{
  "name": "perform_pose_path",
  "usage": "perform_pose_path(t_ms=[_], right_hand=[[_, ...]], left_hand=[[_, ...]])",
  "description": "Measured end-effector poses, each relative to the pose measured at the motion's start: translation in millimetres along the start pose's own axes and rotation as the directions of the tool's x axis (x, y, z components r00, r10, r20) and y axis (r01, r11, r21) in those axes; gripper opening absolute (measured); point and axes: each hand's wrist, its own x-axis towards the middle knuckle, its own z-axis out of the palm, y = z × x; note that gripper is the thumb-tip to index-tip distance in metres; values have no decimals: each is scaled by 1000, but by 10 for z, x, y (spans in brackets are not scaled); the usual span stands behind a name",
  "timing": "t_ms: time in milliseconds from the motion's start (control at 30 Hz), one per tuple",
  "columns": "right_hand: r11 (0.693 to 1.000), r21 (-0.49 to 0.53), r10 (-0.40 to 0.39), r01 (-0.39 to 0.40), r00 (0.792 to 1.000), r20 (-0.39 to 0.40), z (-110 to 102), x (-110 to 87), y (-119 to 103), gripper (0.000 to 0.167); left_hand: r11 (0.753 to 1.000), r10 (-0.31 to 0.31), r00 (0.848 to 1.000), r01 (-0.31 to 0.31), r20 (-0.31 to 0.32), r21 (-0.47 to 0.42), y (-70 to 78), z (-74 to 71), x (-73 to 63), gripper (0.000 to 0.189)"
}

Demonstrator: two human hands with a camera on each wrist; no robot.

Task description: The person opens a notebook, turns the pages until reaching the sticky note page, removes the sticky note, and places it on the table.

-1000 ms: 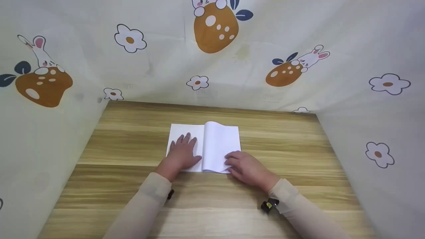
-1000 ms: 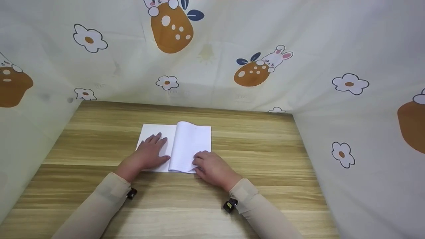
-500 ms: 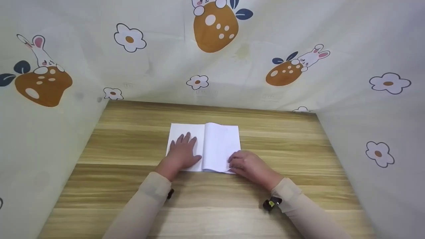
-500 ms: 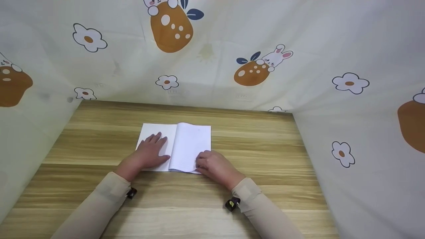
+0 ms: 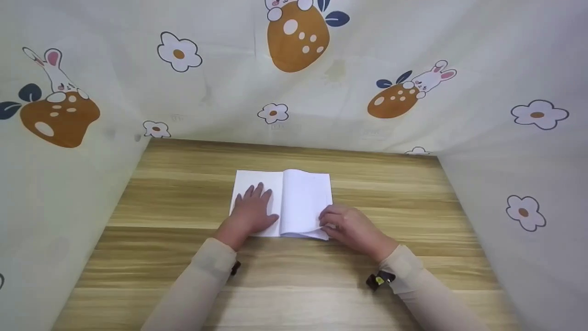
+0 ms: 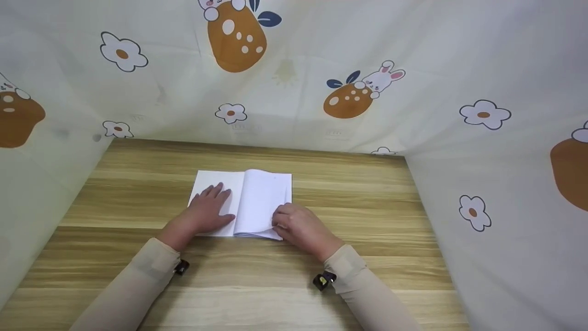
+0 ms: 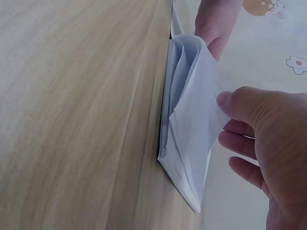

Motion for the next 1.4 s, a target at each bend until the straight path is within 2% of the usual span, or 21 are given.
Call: perform_pose_path(t_ms=[167,267,367,467,533,600,767,967,1133,1400], right_hand=[[1000,-4,11,-11,1000,-4,-22,22,-23,12],[1000,20,23,-22,1000,-15,-40,39,-34,12],[998,48,47,-45,998,-32,-63,61,-42,14],[996,60,75,-73,996,-44,-88,96,-59,15],[994,59,94,-92,995,-43,-103,117,-73,15],[993,56,108,-106,993,-39,-115,133,-87,15],[992,52,118,-117,992,-31,-135,160,-113,15],[996,60,75,-71,995,-66,-146,191,-123,18],[998,39,57,-54,995,-80,-152,202,-129,20],[997,21,81,-79,991,-105,-176,201,-122,22]], left_hand=[[999,44,998,-43,-51,28,29,-11,-14,69],[991,134,984,-131,-119,38,112,-18,-31,58],[965,261,948,-260,-184,31,238,-34,-63,48],[919,381,897,-394,-226,-14,370,-52,-116,40],[889,432,872,-454,-232,-51,442,-55,-152,35],[870,462,857,-488,-229,-74,502,-47,-180,33],[865,472,854,-497,-221,-74,591,29,-206,34],[872,458,846,-487,-273,-45,659,133,-168,37],[877,444,847,-478,-292,-52,706,188,-143,27],[887,409,853,-455,-325,-78,740,176,-168,11]])
